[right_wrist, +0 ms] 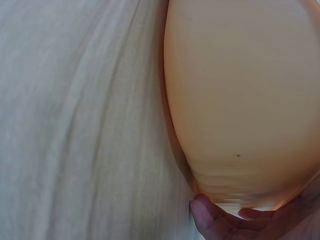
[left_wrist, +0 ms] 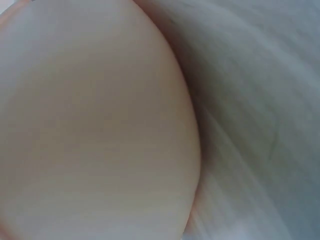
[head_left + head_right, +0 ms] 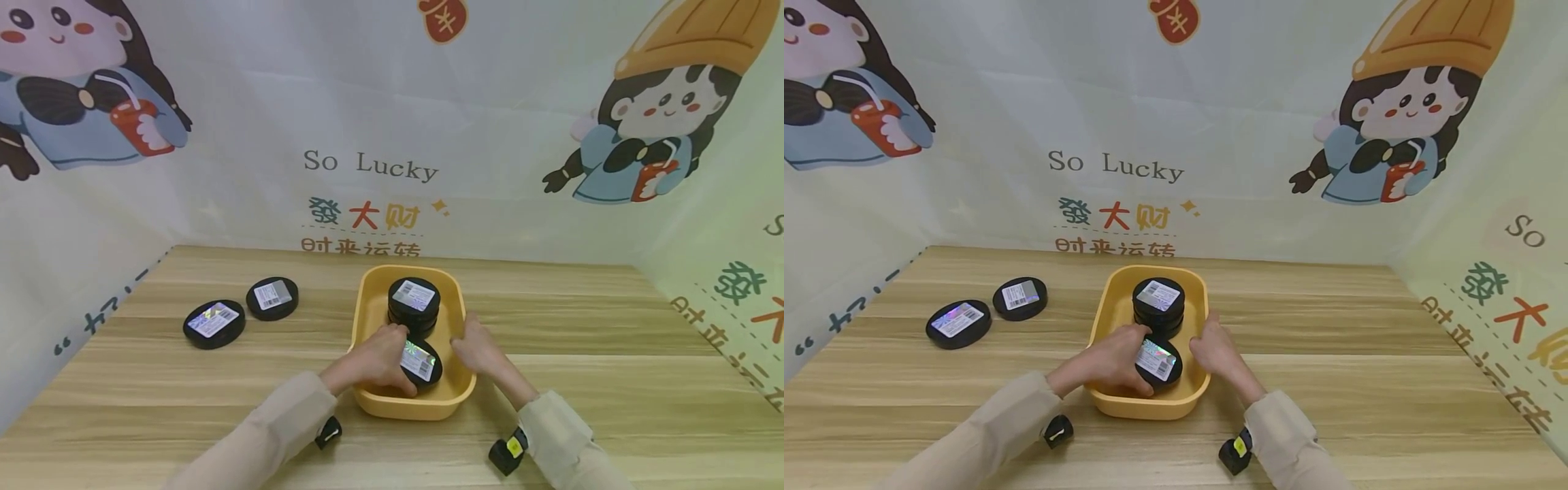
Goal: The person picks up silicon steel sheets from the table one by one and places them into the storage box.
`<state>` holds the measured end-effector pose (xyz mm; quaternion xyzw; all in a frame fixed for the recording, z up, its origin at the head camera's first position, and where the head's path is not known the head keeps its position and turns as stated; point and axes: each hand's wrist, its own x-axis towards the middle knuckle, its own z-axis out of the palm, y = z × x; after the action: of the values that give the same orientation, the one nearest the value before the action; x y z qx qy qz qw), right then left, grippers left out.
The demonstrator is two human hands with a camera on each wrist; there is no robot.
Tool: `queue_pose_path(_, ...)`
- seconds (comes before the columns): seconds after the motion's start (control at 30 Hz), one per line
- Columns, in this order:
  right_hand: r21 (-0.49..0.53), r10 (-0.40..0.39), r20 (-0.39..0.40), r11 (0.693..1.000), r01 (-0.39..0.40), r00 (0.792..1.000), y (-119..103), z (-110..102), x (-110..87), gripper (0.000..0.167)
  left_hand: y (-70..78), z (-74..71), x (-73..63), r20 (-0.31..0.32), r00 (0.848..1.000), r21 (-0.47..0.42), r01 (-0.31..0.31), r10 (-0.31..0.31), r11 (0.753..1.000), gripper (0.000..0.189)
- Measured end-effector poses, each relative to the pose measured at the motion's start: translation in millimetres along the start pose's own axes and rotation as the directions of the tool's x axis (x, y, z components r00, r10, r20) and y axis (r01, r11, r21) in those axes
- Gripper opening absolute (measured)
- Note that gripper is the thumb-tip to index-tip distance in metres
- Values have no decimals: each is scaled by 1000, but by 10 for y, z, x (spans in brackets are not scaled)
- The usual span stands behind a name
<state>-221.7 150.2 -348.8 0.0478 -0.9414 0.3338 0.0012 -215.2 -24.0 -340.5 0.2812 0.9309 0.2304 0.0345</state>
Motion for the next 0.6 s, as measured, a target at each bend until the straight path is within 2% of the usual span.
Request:
queue_pose_path(0.23,4,-6,-2,1000,6,1000,-12,-3,-10,40,11,-16,-49,41,999,75,20,-23,997,59)
queue_pose_path(0.43,5,-14,0,1000,14,1000,-22,-14,-19,40,35,-17,-61,77,995,174,53,-67,983,61)
queue_pose_path(0.6,18,-15,0,1000,15,1000,-30,-12,-24,40,39,-15,-62,101,991,218,63,-87,974,60)
